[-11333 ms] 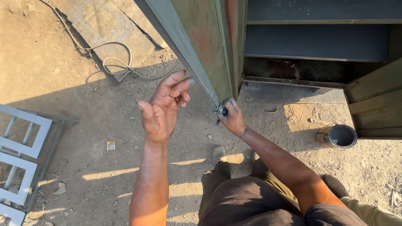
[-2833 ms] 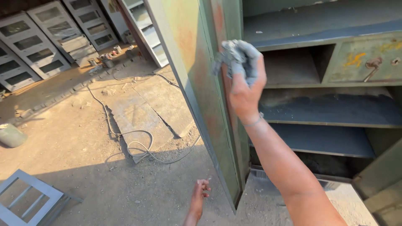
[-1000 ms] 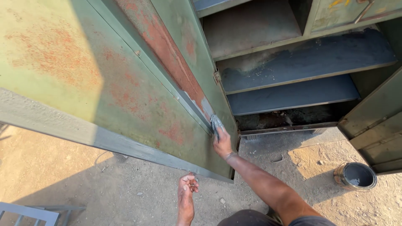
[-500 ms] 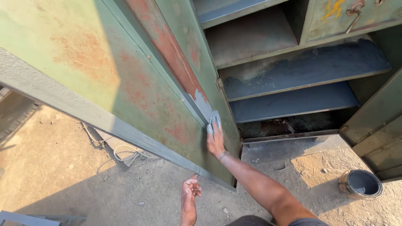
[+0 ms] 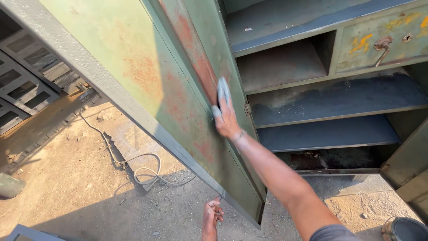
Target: Painting a metal cabinet with a cloth soaked in paint.
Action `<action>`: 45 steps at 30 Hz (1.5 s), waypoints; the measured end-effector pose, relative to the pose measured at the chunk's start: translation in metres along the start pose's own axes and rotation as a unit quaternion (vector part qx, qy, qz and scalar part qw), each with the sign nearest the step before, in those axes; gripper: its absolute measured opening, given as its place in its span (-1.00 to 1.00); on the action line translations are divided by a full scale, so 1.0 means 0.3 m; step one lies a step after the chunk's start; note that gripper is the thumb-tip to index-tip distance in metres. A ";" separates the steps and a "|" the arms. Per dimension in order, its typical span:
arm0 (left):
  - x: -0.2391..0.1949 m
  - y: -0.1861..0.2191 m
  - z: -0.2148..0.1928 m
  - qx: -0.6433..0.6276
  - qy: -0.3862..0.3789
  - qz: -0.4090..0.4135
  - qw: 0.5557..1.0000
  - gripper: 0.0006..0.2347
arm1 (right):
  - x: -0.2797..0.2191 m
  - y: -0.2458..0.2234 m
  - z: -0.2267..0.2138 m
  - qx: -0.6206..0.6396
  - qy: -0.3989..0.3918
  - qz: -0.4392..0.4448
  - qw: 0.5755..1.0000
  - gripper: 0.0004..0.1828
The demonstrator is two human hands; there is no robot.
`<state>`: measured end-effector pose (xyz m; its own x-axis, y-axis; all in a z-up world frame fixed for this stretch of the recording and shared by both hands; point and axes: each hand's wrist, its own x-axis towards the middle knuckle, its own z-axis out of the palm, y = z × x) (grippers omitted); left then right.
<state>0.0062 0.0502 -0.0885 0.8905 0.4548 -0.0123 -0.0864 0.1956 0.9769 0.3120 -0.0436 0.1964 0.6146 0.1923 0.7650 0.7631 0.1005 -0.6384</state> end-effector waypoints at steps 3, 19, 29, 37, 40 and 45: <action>0.014 -0.013 -0.007 0.000 -0.002 0.007 1.000 -0.41 | 0.115 -0.064 -0.033 -0.007 -0.020 -0.058 0.998 -0.20; 0.099 -0.213 -0.081 -0.043 -0.006 0.022 0.999 -0.42 | 0.327 -0.162 -0.025 -0.035 -0.033 -0.127 0.991 -0.22; 0.113 -0.258 -0.113 -0.049 0.006 -0.014 0.999 -0.40 | 0.645 -0.420 -0.007 -0.020 -0.006 -0.170 0.985 -0.26; -0.046 0.158 0.100 0.008 0.038 -0.020 0.999 -0.44 | -0.134 -0.053 0.080 -0.079 0.007 -0.040 0.996 -0.21; -0.009 0.067 0.046 -0.007 0.024 -0.005 1.000 -0.48 | -0.144 -0.046 0.094 -0.062 0.016 -0.025 0.998 -0.20; -0.042 0.171 0.096 0.001 0.050 -0.027 0.998 -0.50 | 0.148 -0.048 0.184 -0.128 0.016 -0.010 0.992 -0.24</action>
<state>0.0035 0.0294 -0.0321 0.8446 0.5285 -0.0857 -0.0391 0.2205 0.9746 0.3172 0.0174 0.2350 0.6017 0.1608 0.7824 0.7984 -0.1476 -0.5837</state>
